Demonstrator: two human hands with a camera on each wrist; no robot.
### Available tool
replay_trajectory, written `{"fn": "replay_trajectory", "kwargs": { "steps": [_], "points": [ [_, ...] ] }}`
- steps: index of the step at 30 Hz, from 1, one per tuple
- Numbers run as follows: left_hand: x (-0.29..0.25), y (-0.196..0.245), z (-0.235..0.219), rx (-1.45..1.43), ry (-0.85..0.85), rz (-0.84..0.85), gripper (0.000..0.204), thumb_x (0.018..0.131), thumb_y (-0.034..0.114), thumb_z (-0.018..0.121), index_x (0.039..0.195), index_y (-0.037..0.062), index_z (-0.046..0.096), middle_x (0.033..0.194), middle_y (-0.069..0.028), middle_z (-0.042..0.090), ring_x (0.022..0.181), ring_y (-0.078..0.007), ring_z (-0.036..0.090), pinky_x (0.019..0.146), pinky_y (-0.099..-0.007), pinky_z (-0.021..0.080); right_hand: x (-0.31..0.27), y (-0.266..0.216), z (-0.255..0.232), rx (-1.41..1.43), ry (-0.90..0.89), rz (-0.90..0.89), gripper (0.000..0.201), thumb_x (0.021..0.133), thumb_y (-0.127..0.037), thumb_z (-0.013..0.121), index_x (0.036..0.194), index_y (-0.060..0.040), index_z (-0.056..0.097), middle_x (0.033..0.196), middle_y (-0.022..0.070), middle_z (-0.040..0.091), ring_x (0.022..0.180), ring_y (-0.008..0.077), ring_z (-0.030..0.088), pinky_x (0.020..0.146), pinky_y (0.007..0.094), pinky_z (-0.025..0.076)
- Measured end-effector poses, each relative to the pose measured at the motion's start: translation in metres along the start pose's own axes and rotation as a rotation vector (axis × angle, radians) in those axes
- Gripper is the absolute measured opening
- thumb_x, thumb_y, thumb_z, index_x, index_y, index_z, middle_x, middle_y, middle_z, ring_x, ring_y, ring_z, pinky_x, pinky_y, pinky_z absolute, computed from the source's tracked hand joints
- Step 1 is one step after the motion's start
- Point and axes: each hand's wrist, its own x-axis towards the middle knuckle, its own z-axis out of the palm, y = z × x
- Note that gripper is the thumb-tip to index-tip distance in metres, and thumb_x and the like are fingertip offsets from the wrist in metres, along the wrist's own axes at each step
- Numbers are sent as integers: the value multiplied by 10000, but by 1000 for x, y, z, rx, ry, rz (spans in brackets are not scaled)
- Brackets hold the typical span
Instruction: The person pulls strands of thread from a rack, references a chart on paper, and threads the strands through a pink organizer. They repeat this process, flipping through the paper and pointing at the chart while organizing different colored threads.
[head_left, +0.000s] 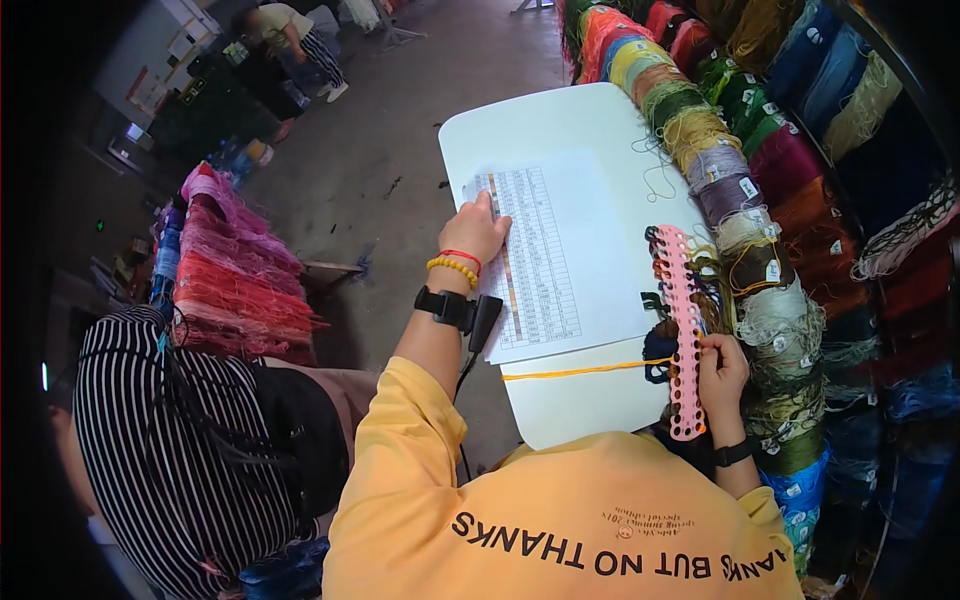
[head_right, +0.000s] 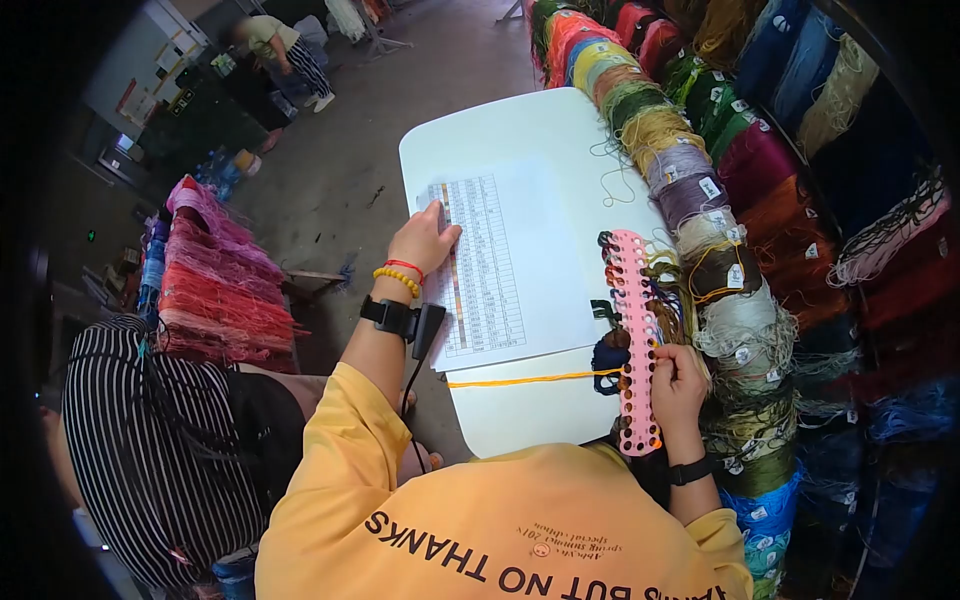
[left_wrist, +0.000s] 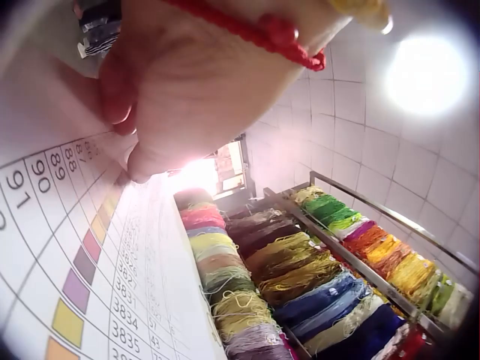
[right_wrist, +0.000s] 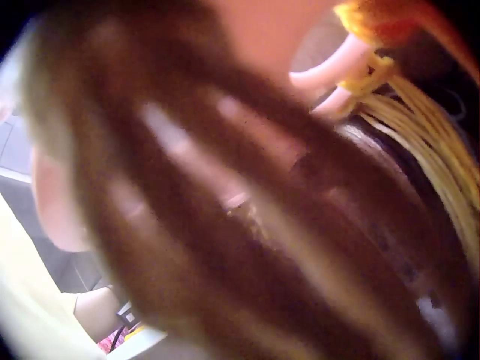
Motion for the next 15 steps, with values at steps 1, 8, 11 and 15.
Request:
{"fn": "replay_trajectory", "kwargs": {
  "steps": [1,8,11,15],
  "points": [
    [0,2,-1,9,-10,-11,468,852,362,561,1199,55,492,1053,-178,619,965,-336,628,792,-452,519,0,0,0,6,-4,4,92,805,13,508,837,-5,593,780,107,596,720,236,595,649,308,466],
    [4,7,-3,69,-107,-76,620,856,430,510,1365,95,394,1150,-171,583,1003,-318,618,828,-438,513,2,-5,-4,-2,-55,-30,103,778,30,532,852,-2,596,758,89,549,646,191,537,598,284,437],
    [3,7,-2,84,-88,-68,636,859,444,490,1386,108,376,1148,-173,586,996,-316,619,835,-433,509,2,-14,-8,21,-112,-35,137,742,43,556,864,-2,598,760,76,520,612,167,495,576,271,417],
    [2,10,-4,118,-75,-56,630,853,444,473,1389,125,381,1101,-175,616,953,-313,635,838,-421,509,0,-13,-7,26,-129,-44,169,711,52,571,869,-2,596,788,77,514,613,161,489,571,264,410]
  ]
}}
